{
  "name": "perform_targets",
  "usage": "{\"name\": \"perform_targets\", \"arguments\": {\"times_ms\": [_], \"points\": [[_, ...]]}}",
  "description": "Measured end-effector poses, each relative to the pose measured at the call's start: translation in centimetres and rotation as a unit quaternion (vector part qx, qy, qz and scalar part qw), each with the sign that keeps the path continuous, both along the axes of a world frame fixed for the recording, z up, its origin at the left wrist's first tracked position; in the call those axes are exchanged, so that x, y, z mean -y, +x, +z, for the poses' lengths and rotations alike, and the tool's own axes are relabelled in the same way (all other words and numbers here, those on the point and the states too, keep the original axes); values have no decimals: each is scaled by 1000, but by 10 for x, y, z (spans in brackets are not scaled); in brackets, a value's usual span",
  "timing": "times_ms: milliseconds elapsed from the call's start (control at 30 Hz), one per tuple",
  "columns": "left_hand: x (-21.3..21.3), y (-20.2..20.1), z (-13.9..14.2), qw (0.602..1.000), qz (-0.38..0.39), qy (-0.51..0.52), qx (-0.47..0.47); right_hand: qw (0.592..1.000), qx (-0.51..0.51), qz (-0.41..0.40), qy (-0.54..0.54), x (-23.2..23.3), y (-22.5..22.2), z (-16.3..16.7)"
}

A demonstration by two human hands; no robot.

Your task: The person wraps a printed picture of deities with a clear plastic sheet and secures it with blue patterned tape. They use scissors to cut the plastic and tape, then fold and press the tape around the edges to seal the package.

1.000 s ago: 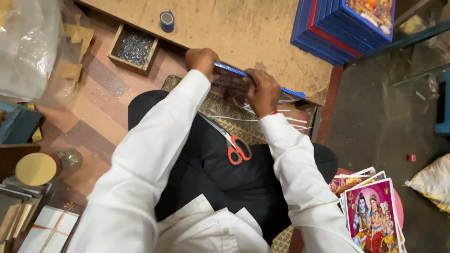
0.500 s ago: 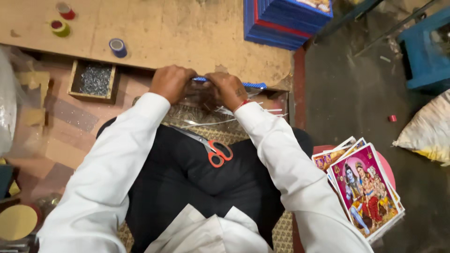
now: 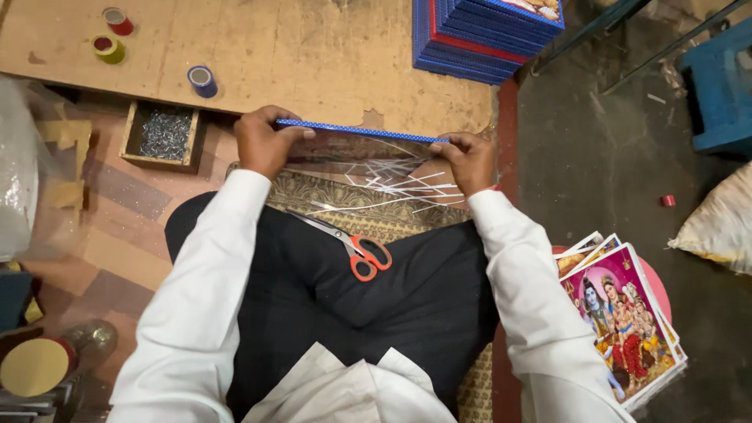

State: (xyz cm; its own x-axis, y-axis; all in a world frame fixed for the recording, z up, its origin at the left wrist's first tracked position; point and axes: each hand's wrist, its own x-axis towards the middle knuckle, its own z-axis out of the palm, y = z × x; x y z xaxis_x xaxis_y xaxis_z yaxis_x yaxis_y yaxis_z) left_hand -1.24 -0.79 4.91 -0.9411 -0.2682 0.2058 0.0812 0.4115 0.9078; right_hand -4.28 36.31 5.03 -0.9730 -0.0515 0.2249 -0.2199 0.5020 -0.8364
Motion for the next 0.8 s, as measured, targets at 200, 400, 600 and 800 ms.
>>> {"name": "perform_targets", "arguments": {"times_ms": [200,400,600,800], "points": [[-56,5,-23,971,189,45,-141,967,-150,-186,-85,65,19,-33],[-38,-4,-28,978,146,61,-137,965,-119,-181,-149,67,14,-37],[1,-46,29,950,22,282,-132,961,-94,-162,-204,32,-20,16],[3,-57,67,882,49,467,-37,919,41,16,-392,13,-11,26]]}}
